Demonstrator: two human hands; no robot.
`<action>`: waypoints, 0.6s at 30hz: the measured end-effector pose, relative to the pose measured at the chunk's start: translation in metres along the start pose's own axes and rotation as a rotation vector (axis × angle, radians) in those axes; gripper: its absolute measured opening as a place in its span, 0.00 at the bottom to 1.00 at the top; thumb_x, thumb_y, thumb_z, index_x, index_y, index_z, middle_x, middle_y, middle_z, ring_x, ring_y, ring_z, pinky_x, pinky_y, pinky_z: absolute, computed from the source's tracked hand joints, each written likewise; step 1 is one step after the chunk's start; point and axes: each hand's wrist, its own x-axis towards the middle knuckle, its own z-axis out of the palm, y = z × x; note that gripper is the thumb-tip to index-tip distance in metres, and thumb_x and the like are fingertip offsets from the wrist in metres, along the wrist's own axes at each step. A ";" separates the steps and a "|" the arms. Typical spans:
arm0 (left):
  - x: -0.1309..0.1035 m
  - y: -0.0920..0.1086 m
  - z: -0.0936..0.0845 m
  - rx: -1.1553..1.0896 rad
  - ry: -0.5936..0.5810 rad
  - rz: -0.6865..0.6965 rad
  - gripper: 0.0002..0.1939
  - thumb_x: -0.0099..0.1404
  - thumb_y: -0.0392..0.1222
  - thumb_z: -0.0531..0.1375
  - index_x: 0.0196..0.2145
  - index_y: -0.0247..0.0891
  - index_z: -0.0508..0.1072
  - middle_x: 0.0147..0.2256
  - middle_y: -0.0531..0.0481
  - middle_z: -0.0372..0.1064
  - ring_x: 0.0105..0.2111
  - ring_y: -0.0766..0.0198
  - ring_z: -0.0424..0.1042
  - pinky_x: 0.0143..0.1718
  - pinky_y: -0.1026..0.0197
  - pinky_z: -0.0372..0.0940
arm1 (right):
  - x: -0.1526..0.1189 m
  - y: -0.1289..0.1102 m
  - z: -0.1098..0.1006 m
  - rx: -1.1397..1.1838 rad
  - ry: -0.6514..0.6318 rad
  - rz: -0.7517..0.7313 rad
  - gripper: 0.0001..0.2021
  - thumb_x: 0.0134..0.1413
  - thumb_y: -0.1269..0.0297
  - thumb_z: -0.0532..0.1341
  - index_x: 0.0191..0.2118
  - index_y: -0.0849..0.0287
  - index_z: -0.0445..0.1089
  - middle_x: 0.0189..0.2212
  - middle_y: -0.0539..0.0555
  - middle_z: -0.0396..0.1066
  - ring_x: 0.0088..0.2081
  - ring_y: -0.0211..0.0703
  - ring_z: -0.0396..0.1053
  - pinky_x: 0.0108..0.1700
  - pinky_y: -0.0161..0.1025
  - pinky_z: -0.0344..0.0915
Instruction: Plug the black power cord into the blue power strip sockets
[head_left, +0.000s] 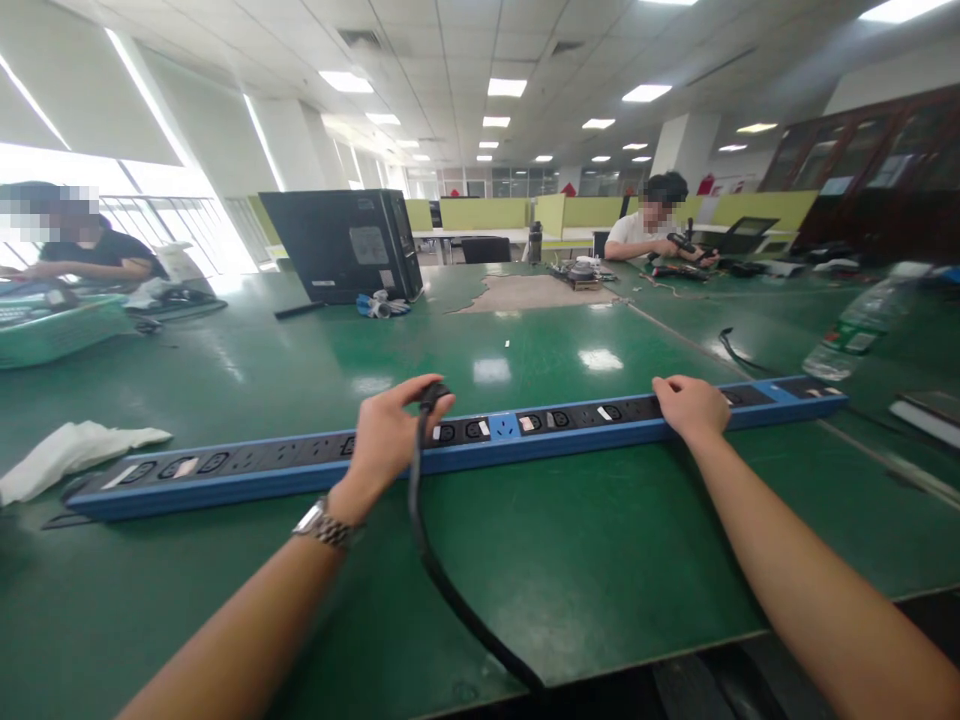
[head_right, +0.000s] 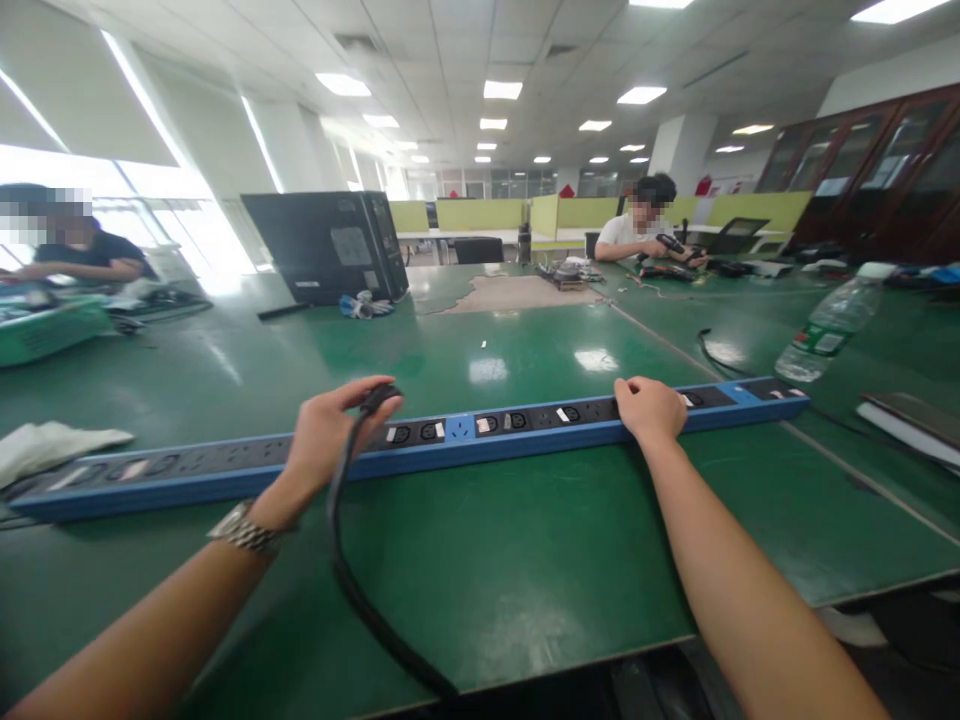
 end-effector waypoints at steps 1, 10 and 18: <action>-0.004 -0.015 -0.012 0.033 -0.013 -0.050 0.22 0.57 0.54 0.63 0.45 0.38 0.78 0.38 0.47 0.79 0.37 0.55 0.78 0.45 0.56 0.70 | 0.000 0.000 0.000 -0.002 0.001 0.004 0.23 0.55 0.48 0.50 0.40 0.54 0.79 0.37 0.60 0.77 0.36 0.51 0.70 0.35 0.42 0.57; -0.018 -0.054 -0.025 0.155 -0.198 -0.017 0.25 0.57 0.59 0.61 0.46 0.40 0.78 0.38 0.47 0.80 0.38 0.53 0.78 0.43 0.56 0.71 | 0.000 0.000 -0.002 0.003 -0.031 0.019 0.23 0.55 0.47 0.51 0.41 0.53 0.79 0.38 0.59 0.77 0.36 0.52 0.70 0.32 0.42 0.57; -0.019 -0.026 -0.008 -0.040 0.034 -0.042 0.21 0.59 0.55 0.61 0.46 0.41 0.77 0.41 0.50 0.79 0.41 0.57 0.77 0.48 0.58 0.69 | 0.001 0.000 -0.001 0.000 -0.012 0.015 0.23 0.55 0.48 0.51 0.41 0.54 0.79 0.37 0.60 0.77 0.36 0.52 0.70 0.33 0.41 0.57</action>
